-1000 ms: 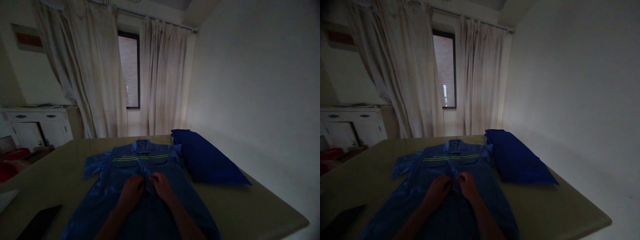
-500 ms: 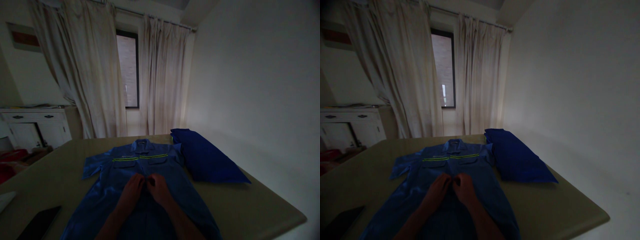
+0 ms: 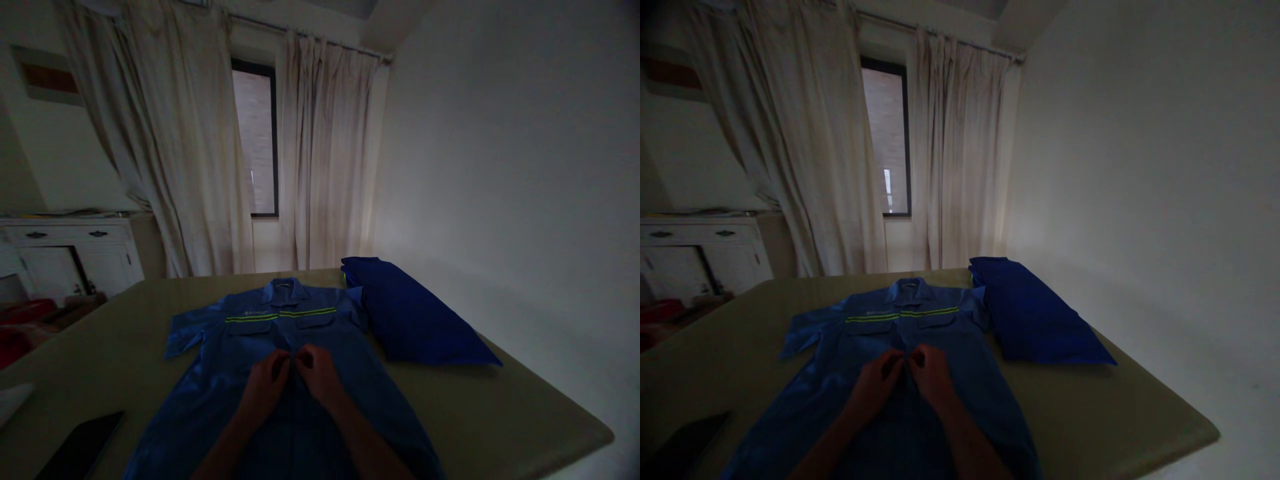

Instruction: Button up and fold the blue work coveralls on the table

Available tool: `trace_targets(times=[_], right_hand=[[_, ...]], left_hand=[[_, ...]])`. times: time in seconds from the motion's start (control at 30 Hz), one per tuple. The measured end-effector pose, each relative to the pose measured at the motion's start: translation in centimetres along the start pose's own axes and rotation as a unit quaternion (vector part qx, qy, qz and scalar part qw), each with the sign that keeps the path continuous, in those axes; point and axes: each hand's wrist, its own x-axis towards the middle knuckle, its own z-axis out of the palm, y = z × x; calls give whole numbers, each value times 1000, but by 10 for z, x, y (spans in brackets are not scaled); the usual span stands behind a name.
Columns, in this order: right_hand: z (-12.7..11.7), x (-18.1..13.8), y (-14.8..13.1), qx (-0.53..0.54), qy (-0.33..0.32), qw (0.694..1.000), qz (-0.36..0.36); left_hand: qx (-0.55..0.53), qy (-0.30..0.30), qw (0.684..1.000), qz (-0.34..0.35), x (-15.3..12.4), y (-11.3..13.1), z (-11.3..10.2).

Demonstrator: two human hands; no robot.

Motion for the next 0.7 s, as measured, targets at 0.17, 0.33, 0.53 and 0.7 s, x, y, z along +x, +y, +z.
trace_targets(times=[0.17, 0.33, 0.53, 0.7], right_hand=[[-1, -3, -5, -22, -7, 999, -43], [0, -3, -10, -40, 26, 998, -36], [4, 1, -2, 29, 1, 998, 60], [4, 2, 0, 43, -20, 996, 70]], left_hand=[[-58, 23, 997, -55, 6, -9, 2], [-124, 29, 990, -61, 10, -18, 2], [0, -21, 1000, 2, 1, -4, -1], [155, -35, 987, 15, -3, 8, -4]])
